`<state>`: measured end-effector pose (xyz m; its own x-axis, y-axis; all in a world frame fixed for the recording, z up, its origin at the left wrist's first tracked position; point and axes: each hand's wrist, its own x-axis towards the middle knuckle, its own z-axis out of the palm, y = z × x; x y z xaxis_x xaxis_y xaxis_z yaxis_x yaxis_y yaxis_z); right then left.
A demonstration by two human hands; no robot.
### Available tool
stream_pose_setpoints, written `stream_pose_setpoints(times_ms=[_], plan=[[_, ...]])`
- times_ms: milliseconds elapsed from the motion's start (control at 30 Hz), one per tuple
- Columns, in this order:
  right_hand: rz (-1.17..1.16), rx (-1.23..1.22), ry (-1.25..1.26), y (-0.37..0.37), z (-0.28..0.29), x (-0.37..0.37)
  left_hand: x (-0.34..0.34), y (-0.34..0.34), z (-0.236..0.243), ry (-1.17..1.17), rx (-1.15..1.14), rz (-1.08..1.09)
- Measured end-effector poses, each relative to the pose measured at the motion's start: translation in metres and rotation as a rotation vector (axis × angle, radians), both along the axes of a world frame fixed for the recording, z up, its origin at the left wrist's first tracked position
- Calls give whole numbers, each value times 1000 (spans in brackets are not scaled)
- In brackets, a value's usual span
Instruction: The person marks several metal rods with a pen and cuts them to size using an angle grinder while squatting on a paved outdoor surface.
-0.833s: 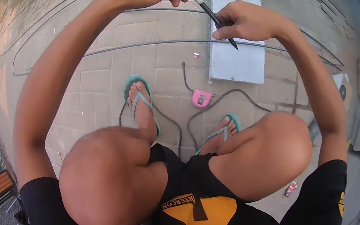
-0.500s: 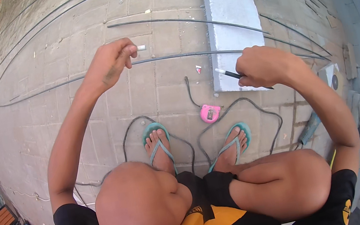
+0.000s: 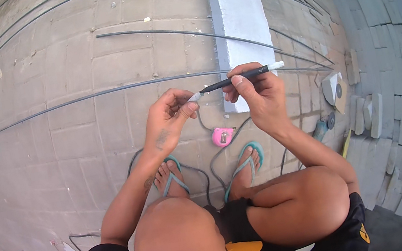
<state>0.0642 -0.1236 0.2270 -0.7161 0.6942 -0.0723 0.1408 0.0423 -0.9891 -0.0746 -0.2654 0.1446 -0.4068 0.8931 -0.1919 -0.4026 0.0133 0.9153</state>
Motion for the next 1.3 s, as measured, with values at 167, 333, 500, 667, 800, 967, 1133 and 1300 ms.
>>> stream_pose_setpoints(times_ms=[167,333,500,667,800,967,1133,1300], plan=[[66,-88,-90,-5,-5,-5,-5,-4,-3,-20,-22,-7],[196,-221,-96,-15,-8,12,4,-14,4,-64,-63,-82],[374,-218,-468,-9,-24,64,11,-14,-13,4,-146,-447],[-334,228,-617,90,-79,145,-32,-77,-130,745,-286,-181],[-1038,-117,-302,190,-157,212,-69,-109,-142,1217,-453,-93],[-1039,-421,23,245,-191,186,-135,-58,-128,1666,-405,176],[-928,-595,347,267,-212,200,-179,-43,-156,1471,-514,-136],[-929,-654,320,284,-196,264,-146,-1,-128,1409,-452,-107]])
